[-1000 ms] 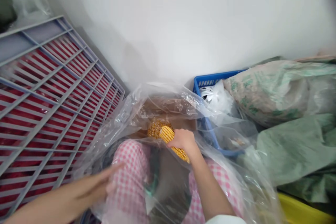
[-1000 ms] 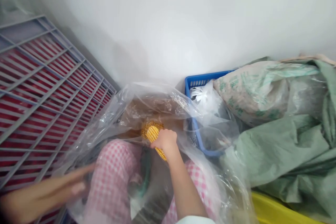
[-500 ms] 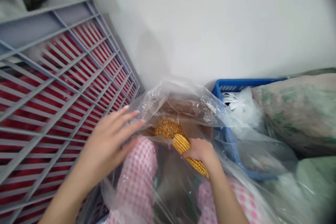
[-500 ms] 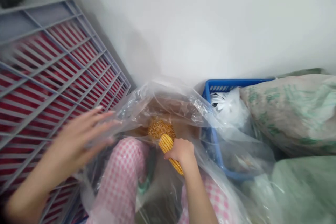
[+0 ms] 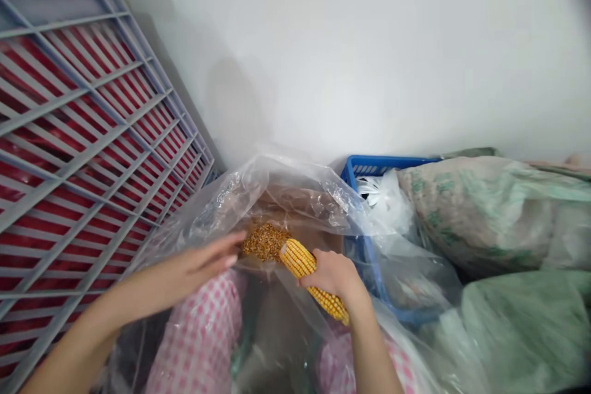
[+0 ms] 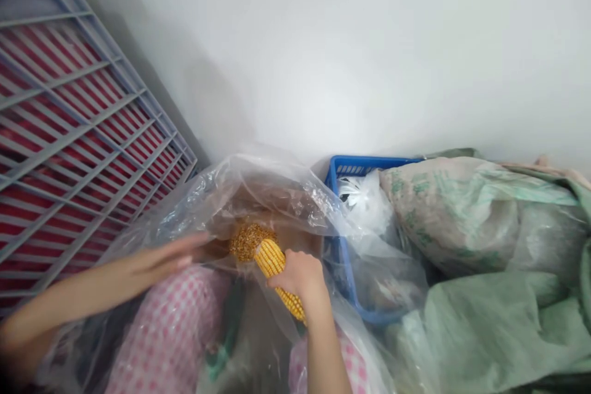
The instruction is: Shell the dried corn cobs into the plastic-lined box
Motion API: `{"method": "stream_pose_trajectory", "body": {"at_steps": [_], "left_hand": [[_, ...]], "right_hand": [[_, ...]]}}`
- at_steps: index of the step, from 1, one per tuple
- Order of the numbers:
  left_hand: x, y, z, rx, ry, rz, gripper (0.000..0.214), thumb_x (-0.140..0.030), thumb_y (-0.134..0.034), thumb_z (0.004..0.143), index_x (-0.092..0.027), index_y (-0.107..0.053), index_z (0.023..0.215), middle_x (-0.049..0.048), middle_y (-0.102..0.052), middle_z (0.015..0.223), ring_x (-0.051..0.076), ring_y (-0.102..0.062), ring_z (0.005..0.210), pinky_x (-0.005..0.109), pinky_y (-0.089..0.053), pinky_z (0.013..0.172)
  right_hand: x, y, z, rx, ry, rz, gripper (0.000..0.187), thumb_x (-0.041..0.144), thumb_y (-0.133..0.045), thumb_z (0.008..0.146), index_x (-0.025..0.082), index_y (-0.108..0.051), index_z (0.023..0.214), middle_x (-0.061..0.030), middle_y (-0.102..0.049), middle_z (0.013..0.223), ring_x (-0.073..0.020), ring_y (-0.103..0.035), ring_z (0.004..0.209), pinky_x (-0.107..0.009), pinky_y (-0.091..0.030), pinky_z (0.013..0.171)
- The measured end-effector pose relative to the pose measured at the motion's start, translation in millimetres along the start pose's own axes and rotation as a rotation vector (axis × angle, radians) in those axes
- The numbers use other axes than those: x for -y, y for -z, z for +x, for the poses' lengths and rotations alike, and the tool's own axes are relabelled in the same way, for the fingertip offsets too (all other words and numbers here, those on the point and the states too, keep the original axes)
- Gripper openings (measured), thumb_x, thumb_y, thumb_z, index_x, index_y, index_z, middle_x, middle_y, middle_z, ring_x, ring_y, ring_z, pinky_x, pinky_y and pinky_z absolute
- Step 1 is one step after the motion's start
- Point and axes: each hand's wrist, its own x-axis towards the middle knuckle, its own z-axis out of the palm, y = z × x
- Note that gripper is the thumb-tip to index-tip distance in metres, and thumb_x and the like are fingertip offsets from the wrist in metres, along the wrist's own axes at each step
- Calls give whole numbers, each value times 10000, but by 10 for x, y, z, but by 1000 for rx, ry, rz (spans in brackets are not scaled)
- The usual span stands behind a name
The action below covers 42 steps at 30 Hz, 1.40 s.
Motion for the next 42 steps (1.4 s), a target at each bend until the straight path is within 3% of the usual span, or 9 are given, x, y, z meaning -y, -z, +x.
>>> {"method": "stream_pose_trajectory", "body": {"at_steps": [3, 7, 12, 18, 26, 32, 36, 39, 42], "left_hand": [[-73, -36, 388, -247, 72, -46, 493, -482, -418, 812, -275, -441, 1259, 34, -541, 1242, 221, -508, 1106, 345, -400, 900], [13, -354, 906, 53, 158, -120, 453, -525, -564, 693, -221, -646, 1018, 98, -645, 1058, 306, -565, 992, 383, -355, 899], [240, -822, 1259, 157, 244, -590, 516, -594, -426, 754, -194, -649, 991, 99, -661, 961, 254, -585, 888, 315, -414, 754], [261, -1035, 1252, 247, 72, -932, 487, -506, -446, 798, -216, -542, 1178, 83, -561, 1178, 221, -541, 964, 257, -439, 657], [248, -892, 1300, 326, -18, -1033, 495, -323, -605, 743, -221, -506, 1217, 61, -522, 1258, 245, -480, 1122, 339, -381, 915], [272, -790, 1283, 219, -27, -1046, 452, -339, -561, 777, -239, -520, 1216, 38, -516, 1272, 260, -451, 1152, 366, -332, 964], [180, -949, 1266, 84, 70, -1421, 462, -452, -487, 804, -202, -540, 1189, 63, -555, 1222, 251, -456, 1151, 344, -356, 942], [21, -1161, 1179, 100, 255, -1686, 525, -555, -427, 795, -152, -602, 1083, 94, -615, 1110, 261, -512, 1084, 349, -411, 888], [-107, -1341, 1056, 136, 437, -1768, 432, -456, -552, 761, -156, -600, 1068, 83, -657, 993, 240, -573, 989, 326, -443, 856]], "right_hand": [[-12, 33, 4, -8, 27, 25, 529, 623, -595, 514, 211, -586, 845, -72, -673, 849, -273, -632, 780, -284, -358, 556], [-36, 121, -20, -56, 62, 87, 512, 640, -580, 549, 218, -560, 839, -50, -661, 819, -237, -621, 737, -260, -308, 529], [-70, 211, -30, -139, 48, 175, 500, 644, -570, 584, 218, -536, 843, -23, -644, 770, -191, -589, 669, -241, -271, 519], [-92, 238, 17, -198, 64, 390, 454, 616, -584, 610, 209, -520, 801, 15, -605, 695, -132, -520, 592, -221, -294, 529], [-39, 286, 52, -138, 117, 707, 407, 511, -635, 630, 174, -546, 841, 11, -595, 746, -122, -515, 629, -224, -370, 574], [13, 251, 66, -81, 149, 953, 452, 446, -665, 630, 168, -567, 973, -35, -630, 904, -179, -572, 784, -287, -436, 696], [134, 164, 99, -109, 195, 1231, 475, 402, -666, 644, 176, -546, 1044, -50, -627, 941, -195, -585, 833, -303, -459, 723], [267, 79, 142, -210, 189, 1384, 438, 402, -632, 685, 182, -534, 1051, -57, -619, 969, -191, -586, 854, -298, -463, 751], [360, -11, 187, -314, 134, 1384, 429, 440, -588, 724, 190, -517, 1065, -57, -610, 1018, -189, -572, 924, -291, -447, 817]]}}
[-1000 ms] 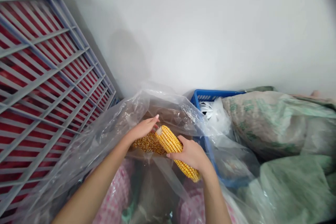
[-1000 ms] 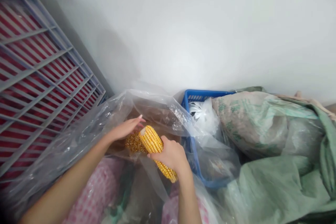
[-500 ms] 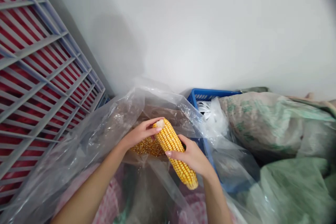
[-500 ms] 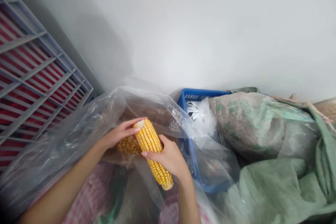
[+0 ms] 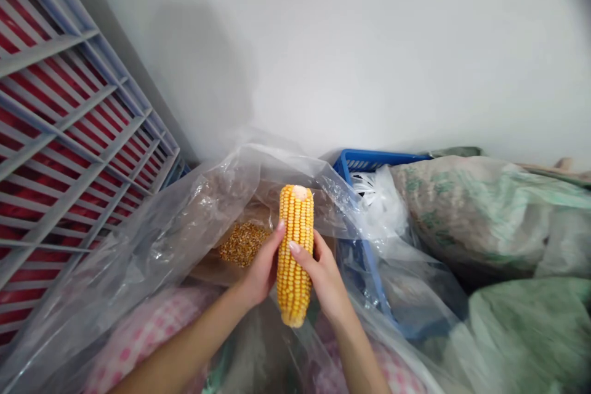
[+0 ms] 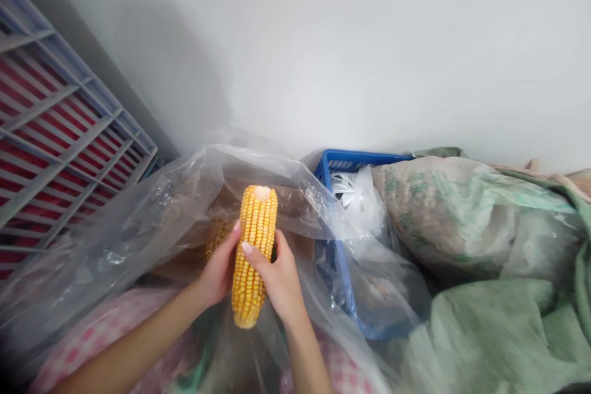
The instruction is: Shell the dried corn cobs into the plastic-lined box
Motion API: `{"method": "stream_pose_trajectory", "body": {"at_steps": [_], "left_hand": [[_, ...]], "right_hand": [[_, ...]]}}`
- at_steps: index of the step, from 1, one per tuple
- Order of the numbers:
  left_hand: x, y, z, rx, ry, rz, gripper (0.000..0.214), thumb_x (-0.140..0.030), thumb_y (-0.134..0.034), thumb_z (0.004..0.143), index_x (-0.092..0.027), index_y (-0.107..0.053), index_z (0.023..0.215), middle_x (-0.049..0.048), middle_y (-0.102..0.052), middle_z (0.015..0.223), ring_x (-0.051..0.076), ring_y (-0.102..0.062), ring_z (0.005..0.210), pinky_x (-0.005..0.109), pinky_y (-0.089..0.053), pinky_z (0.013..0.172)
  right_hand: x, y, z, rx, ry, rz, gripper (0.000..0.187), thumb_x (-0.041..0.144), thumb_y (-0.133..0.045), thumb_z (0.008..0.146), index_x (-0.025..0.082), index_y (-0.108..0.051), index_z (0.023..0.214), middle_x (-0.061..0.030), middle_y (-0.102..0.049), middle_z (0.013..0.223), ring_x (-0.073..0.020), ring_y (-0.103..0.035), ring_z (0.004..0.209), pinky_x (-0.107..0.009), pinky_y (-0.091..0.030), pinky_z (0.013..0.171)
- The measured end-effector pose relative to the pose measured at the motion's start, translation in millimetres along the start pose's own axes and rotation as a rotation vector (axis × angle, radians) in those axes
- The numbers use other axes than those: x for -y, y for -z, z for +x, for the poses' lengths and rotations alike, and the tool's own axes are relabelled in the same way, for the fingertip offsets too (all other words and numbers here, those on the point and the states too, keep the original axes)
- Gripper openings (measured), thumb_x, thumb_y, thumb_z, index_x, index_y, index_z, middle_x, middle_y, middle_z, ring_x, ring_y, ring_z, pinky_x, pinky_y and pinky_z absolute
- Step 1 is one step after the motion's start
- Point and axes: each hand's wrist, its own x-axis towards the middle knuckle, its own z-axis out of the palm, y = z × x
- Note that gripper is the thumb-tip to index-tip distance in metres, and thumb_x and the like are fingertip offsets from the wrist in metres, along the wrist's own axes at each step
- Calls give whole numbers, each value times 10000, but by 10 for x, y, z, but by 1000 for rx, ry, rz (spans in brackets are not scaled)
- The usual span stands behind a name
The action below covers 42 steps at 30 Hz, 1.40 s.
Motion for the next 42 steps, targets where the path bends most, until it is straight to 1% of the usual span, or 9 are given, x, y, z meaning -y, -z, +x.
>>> {"method": "stream_pose_trajectory", "body": {"at_steps": [6, 10, 13, 16, 19, 22, 25, 32, 42], "left_hand": [[146, -16, -38, -107, 198, -80, 373, -370, -580, 756, -168, -586, 1070, 73, -672, 916, 214, -625, 865, 301, -495, 759], [143, 1, -27, -28, 290, -106, 384, -427, -530, 776, -179, -577, 1064, 78, -659, 970, 204, -643, 765, 321, -519, 670], [147, 45, -20, 27, 333, -52, 415, -487, -522, 758, -177, -573, 1030, 75, -651, 966, 186, -639, 646, 318, -518, 551], [149, 71, -4, -39, 298, 37, 443, -496, -564, 723, -170, -548, 1022, 60, -658, 824, 177, -627, 568, 292, -497, 482], [133, 60, 11, -71, 223, 110, 488, -509, -576, 712, -173, -517, 1060, 39, -638, 704, 185, -624, 554, 279, -484, 473], [110, 41, 12, -66, 109, 180, 445, -477, -610, 701, -200, -526, 1038, 17, -623, 723, 172, -619, 581, 267, -480, 499], [88, 43, -5, -67, 46, 255, 382, -393, -661, 684, -218, -538, 1001, 5, -622, 796, 149, -613, 621, 248, -472, 549], [-14, 97, -93, -93, -53, 441, 482, -346, -691, 660, -224, -507, 1088, 33, -627, 950, 162, -599, 771, 250, -458, 687], [-76, 38, -118, -71, -101, 439, 468, -382, -658, 685, -205, -461, 1070, 31, -592, 900, 148, -614, 654, 264, -492, 610]], "right_hand": [[-68, 81, 8, -80, -143, -273, 473, 544, -274, 850, 194, -565, 977, -56, -628, 942, -173, -576, 839, -290, -445, 768], [-3, 284, 30, -299, -48, -572, 433, 494, -284, 860, 187, -590, 852, -72, -616, 878, -191, -564, 825, -289, -438, 722], [58, 389, 30, -359, 46, -625, 376, 435, -307, 868, 194, -577, 970, -57, -622, 854, -183, -573, 785, -287, -435, 716], [102, 398, 6, -222, 95, -640, 380, 425, -330, 869, 249, -525, 1142, -35, -636, 955, -168, -598, 807, -271, -434, 714], [123, 354, -22, -160, 88, -711, 350, 423, -332, 872, 276, -500, 1141, -10, -643, 920, -154, -609, 753, -253, -422, 662], [120, 316, -32, -154, 73, -725, 283, 416, -312, 880, 224, -500, 968, 15, -596, 689, -130, -557, 569, -227, -376, 543], [109, 293, -24, -136, 141, -696, 249, 399, -348, 875, 210, -495, 807, 23, -555, 647, -112, -528, 574, -204, -361, 541], [124, 286, -21, -136, 282, -601, 227, 383, -427, 849, 214, -567, 794, 22, -608, 707, -99, -542, 608, -177, -369, 550], [176, 307, 63, -212, 377, -463, 245, 367, -463, 832, 174, -598, 765, 15, -599, 690, -96, -517, 615, -174, -381, 584]]}}
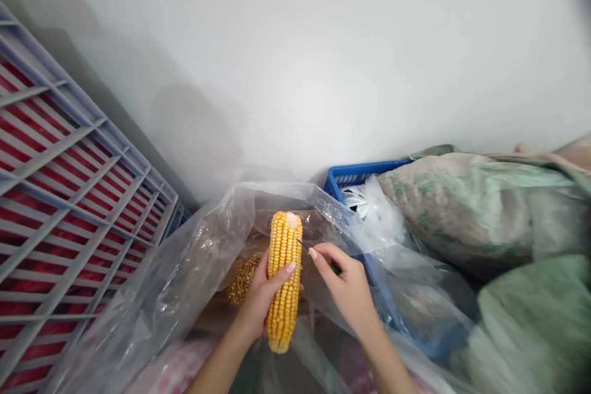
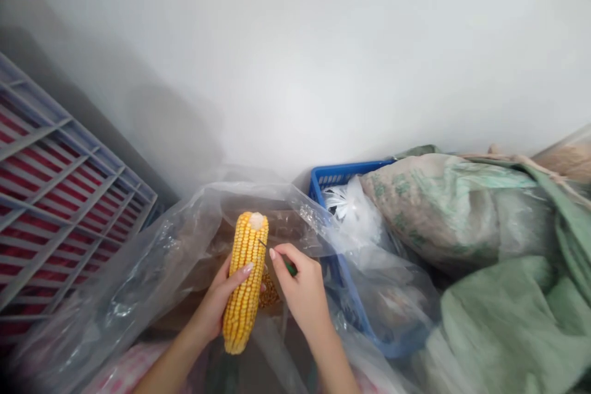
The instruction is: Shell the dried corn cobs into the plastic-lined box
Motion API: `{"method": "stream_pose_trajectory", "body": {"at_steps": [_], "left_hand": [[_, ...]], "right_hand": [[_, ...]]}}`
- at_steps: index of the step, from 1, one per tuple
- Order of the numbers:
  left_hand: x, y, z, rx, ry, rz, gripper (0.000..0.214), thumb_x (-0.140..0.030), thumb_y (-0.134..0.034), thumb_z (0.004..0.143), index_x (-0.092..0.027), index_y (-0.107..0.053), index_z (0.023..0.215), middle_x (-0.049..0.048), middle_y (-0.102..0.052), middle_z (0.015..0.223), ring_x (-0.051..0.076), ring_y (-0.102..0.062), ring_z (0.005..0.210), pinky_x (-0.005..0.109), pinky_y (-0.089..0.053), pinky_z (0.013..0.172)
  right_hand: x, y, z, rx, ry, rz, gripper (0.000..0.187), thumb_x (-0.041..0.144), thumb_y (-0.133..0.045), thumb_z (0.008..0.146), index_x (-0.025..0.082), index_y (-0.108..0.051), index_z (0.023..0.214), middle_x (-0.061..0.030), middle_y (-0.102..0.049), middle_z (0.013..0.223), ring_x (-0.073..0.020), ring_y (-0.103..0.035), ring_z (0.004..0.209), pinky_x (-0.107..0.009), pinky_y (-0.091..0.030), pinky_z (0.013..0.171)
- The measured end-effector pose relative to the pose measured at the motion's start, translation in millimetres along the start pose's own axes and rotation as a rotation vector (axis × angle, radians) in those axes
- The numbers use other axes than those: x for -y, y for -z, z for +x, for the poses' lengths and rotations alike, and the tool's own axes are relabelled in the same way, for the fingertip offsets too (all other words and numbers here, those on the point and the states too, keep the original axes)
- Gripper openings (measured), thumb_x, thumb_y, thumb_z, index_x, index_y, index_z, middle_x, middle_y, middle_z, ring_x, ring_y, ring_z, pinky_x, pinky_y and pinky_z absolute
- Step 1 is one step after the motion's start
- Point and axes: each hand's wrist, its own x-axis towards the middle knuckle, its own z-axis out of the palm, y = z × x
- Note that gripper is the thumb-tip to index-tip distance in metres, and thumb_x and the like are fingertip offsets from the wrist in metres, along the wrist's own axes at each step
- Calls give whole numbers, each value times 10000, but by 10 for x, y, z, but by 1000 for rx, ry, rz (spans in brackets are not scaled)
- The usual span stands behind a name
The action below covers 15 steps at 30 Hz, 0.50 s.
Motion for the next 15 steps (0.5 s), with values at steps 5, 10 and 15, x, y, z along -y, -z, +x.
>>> {"method": "stream_pose_trajectory", "body": {"at_steps": [5, 10, 15], "left_hand": [[-59, 15, -64, 42, -51, 24, 442, -382, -648, 695, -209, -461, 1056, 9, -574, 822, 145, -613, 634, 252, -489, 578], [-111, 40, -117, 79, -92, 2, 441, -380, -657, 681, -213, -470, 1043, 5, -575, 840, 133, -610, 634, 248, -491, 581], [-124, 70, -179, 121, -73, -31, 432, -390, -650, 678, -195, -483, 1026, 15, -601, 825, 134, -609, 611, 256, -493, 581]], "right_hand": [[80, -15, -55, -23, 85, -73, 242, 345, -450, 839, 167, -608, 794, 1, -624, 726, -105, -540, 642, -183, -380, 595], [152, -46, -132, -40, 134, -123, 252, 347, -453, 832, 154, -609, 788, -9, -620, 714, -108, -533, 626, -195, -369, 584], [301, -24, -80, -111, 20, -54, 299, 413, -463, 814, 152, -602, 774, 10, -559, 642, -107, -473, 596, -210, -358, 587]]}}
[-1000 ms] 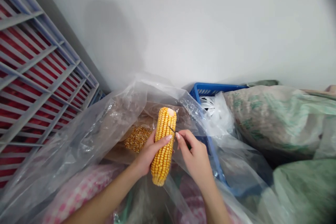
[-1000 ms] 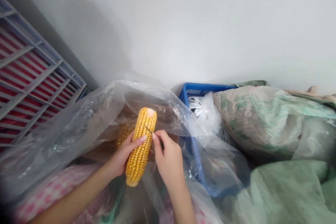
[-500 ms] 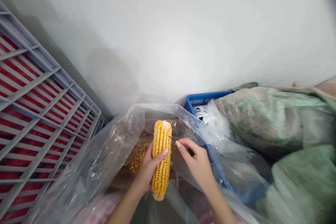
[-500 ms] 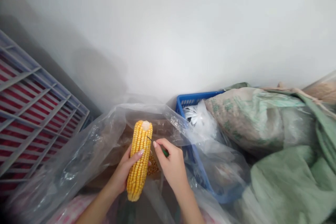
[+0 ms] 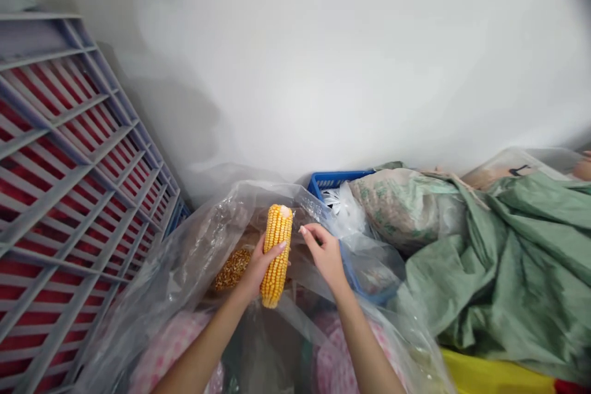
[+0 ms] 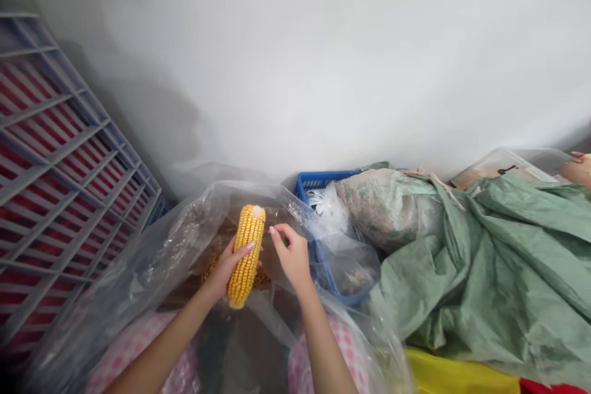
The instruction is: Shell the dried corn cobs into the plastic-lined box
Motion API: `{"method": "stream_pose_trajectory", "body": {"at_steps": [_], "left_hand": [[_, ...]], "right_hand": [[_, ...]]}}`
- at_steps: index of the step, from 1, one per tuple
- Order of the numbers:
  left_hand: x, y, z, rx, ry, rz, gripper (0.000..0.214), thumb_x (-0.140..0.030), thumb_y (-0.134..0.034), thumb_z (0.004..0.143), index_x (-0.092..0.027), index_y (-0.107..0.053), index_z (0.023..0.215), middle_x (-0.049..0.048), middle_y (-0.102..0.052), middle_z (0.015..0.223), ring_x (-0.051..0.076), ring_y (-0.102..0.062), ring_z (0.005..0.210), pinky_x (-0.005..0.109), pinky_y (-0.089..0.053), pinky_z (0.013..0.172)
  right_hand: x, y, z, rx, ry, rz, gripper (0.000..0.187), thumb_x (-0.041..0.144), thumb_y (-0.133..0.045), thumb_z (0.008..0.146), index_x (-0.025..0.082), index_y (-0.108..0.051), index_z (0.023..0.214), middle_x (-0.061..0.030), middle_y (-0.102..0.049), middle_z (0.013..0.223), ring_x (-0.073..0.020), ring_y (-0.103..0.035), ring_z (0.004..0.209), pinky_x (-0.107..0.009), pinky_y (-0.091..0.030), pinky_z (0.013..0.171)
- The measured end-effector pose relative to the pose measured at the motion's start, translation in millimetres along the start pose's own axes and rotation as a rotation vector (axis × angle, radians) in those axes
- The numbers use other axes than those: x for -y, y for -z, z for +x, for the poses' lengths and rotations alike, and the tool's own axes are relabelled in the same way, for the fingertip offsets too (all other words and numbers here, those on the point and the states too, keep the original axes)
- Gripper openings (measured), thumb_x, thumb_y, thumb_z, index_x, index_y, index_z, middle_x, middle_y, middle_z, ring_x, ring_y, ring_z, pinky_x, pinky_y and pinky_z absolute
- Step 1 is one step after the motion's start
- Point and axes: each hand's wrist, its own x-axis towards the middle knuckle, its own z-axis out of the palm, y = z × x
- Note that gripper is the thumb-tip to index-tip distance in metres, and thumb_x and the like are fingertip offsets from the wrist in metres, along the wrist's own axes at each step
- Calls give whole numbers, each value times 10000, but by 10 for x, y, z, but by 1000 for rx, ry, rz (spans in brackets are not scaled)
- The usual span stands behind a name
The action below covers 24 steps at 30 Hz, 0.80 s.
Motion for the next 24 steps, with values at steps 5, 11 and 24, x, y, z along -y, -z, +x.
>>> {"method": "stream_pose_trajectory", "body": {"at_steps": [5, 11, 24], "left_hand": [[28, 100, -31, -24, 28, 4, 442, -392, -649, 679, -196, -475, 1035, 21, -614, 830, 144, -616, 611, 247, -479, 548], [35, 227, 11, -79, 47, 38, 459, -367, -653, 688, -217, -461, 1078, -4, -600, 768, 146, -620, 600, 231, -468, 524], [-74, 48, 54, -149, 6, 58, 447, -390, -650, 682, -223, -497, 1068, 12, -596, 883, 143, -614, 647, 248, -492, 592]], "right_hand": [[274, 81, -20, -15, -53, 84, 292, 432, -475, 802, 166, -591, 769, 17, -548, 662, -111, -467, 632, -209, -349, 604], [205, 53, -198, 101, -149, 35, 293, 431, -466, 807, 171, -587, 747, 25, -525, 624, -103, -438, 581, -210, -320, 563], [-146, -85, 252, 107, -95, 321, 237, 389, -544, 767, 172, -640, 761, -6, -637, 738, -123, -537, 680, -227, -402, 650]]}}
